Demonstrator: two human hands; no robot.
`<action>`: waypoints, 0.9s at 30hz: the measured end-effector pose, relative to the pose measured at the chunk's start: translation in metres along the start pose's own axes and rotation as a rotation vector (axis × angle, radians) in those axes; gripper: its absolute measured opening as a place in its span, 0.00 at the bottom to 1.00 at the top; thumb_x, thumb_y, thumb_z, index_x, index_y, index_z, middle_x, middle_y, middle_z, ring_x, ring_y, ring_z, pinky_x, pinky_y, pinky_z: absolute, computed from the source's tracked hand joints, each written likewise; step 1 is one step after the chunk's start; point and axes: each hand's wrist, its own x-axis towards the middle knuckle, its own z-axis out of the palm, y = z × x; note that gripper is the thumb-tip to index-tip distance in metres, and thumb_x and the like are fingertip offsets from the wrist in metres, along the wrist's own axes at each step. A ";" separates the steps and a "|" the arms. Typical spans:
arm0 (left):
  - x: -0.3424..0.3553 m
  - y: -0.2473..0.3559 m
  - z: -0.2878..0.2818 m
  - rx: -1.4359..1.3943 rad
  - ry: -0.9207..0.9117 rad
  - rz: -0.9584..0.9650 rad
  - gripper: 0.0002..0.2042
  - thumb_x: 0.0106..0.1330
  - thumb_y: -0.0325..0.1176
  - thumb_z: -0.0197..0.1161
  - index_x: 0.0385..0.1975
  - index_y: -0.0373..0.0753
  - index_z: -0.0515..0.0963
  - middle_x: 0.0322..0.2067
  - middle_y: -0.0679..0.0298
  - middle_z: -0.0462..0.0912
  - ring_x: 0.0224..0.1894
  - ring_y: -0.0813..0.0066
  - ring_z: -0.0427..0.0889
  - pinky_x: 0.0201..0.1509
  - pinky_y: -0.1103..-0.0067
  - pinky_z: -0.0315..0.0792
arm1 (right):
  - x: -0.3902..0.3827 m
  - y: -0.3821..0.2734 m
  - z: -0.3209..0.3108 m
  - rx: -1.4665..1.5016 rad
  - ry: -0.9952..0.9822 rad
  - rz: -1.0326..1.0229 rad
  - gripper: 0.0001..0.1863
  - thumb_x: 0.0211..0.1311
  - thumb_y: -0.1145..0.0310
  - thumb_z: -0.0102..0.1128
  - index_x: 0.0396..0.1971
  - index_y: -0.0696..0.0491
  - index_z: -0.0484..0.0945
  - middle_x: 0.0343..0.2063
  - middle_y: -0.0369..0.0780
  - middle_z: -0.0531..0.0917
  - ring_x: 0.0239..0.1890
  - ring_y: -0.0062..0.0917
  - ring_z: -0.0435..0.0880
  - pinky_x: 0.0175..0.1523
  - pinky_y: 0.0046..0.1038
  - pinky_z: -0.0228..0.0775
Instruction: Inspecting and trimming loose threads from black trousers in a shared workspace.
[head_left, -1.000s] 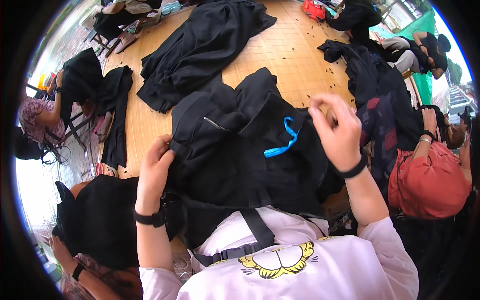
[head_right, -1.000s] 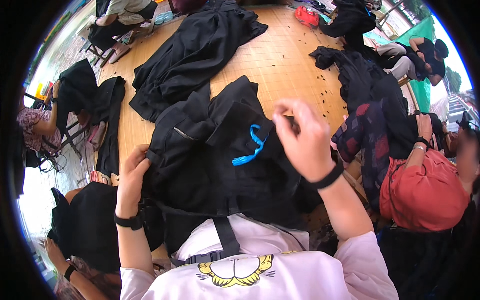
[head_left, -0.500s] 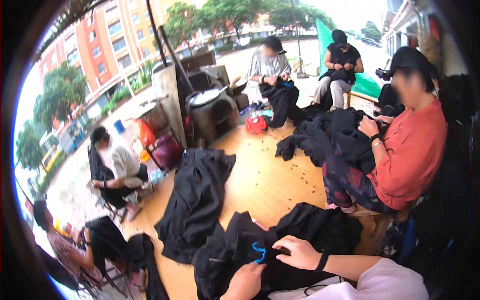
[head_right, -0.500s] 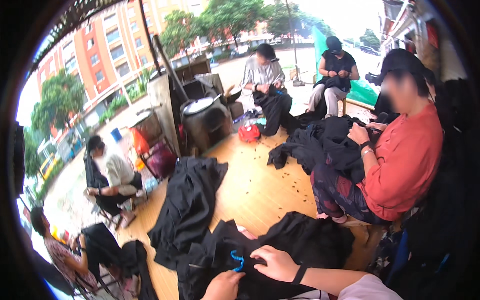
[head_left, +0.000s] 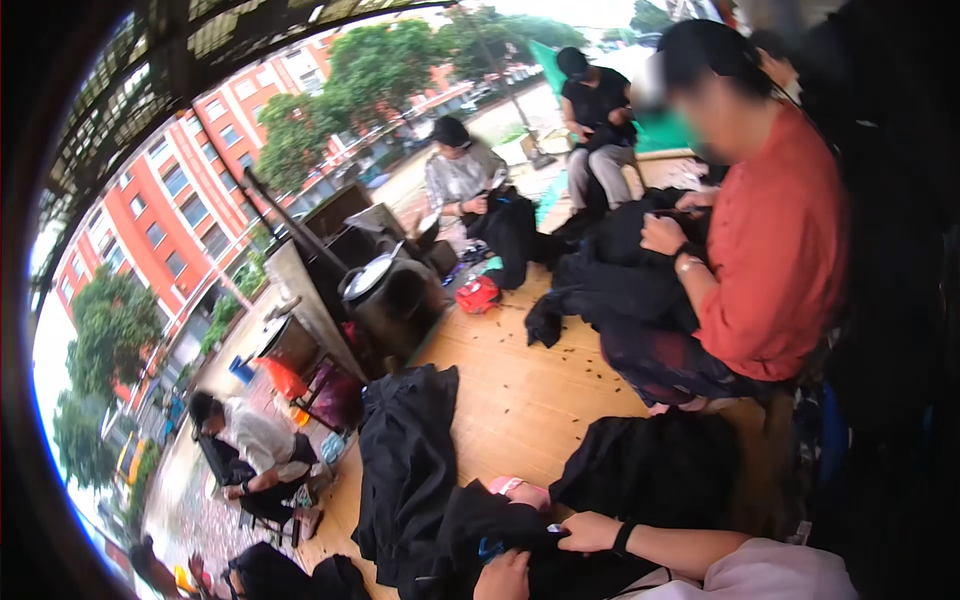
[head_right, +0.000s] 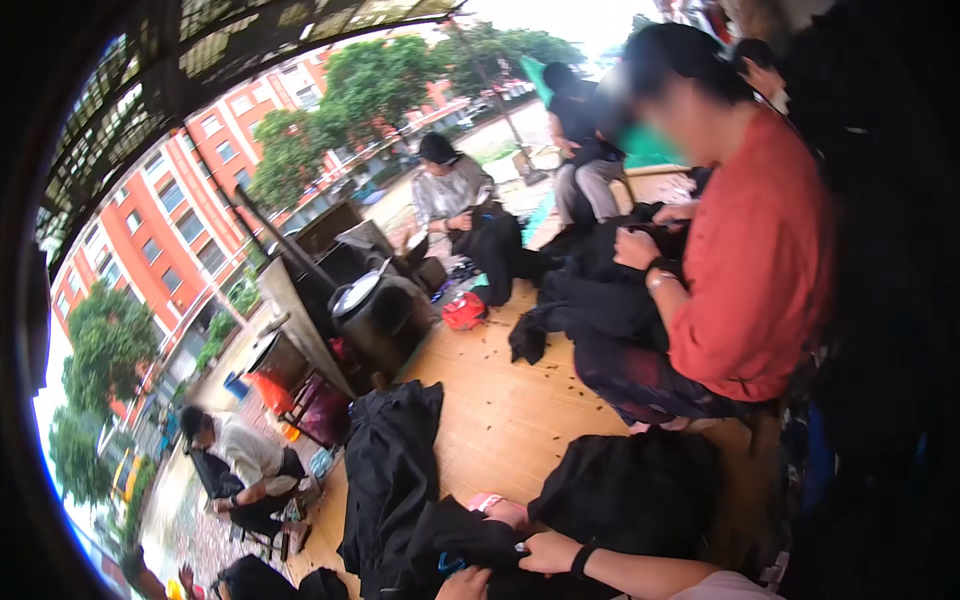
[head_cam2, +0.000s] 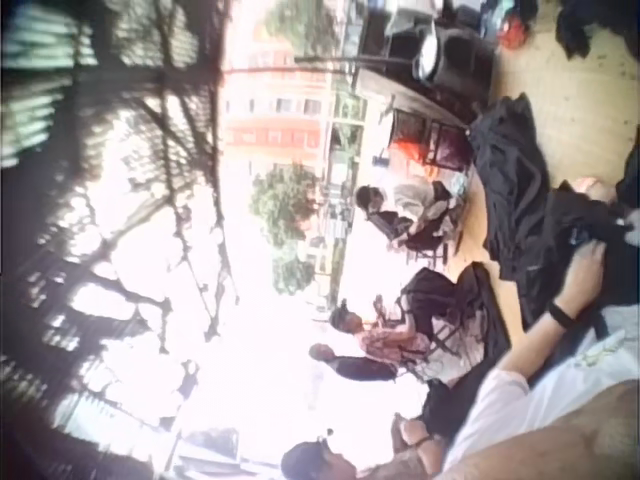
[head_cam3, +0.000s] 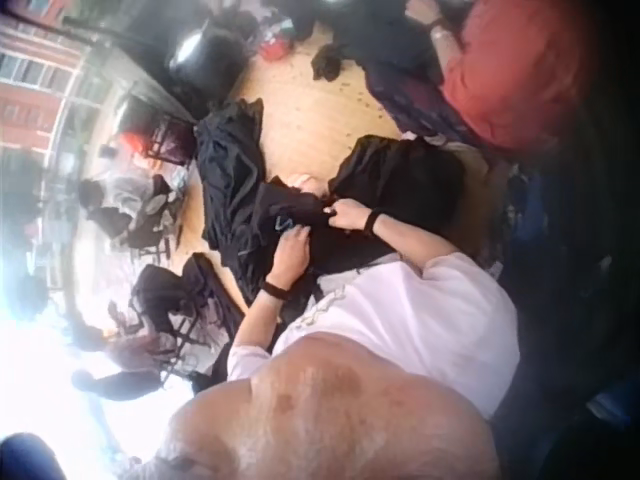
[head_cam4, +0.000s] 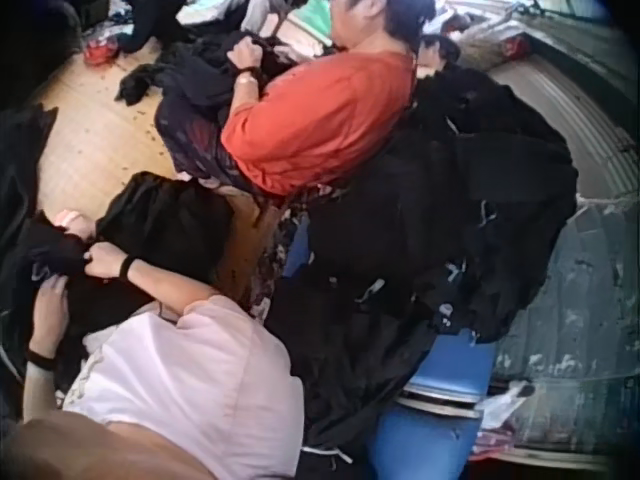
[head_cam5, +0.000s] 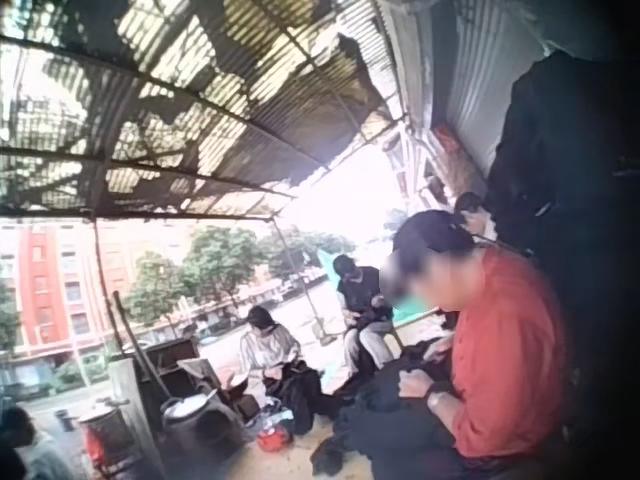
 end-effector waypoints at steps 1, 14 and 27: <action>0.005 0.002 -0.001 0.006 -0.021 0.021 0.13 0.68 0.27 0.54 0.50 0.31 0.77 0.47 0.45 0.80 0.51 0.47 0.79 0.58 0.63 0.73 | 0.007 0.005 0.004 -0.071 -0.037 0.011 0.19 0.61 0.56 0.54 0.35 0.57 0.84 0.25 0.44 0.87 0.23 0.32 0.87 0.42 0.35 0.80; 0.036 0.017 -0.008 -0.024 -0.045 -0.236 0.17 0.69 0.39 0.60 0.33 0.26 0.79 0.27 0.37 0.80 0.32 0.38 0.80 0.37 0.55 0.72 | 0.045 0.014 0.024 0.417 0.297 -0.430 0.21 0.67 0.68 0.51 0.55 0.64 0.75 0.51 0.54 0.82 0.56 0.42 0.80 0.61 0.35 0.70; 0.021 -0.013 -0.075 -0.824 -0.217 -0.342 0.19 0.71 0.40 0.59 0.50 0.29 0.79 0.29 0.58 0.81 0.28 0.75 0.76 0.31 0.81 0.70 | 0.018 -0.034 0.003 1.498 -0.363 -0.102 0.13 0.71 0.68 0.54 0.50 0.56 0.80 0.44 0.37 0.86 0.45 0.23 0.84 0.48 0.27 0.79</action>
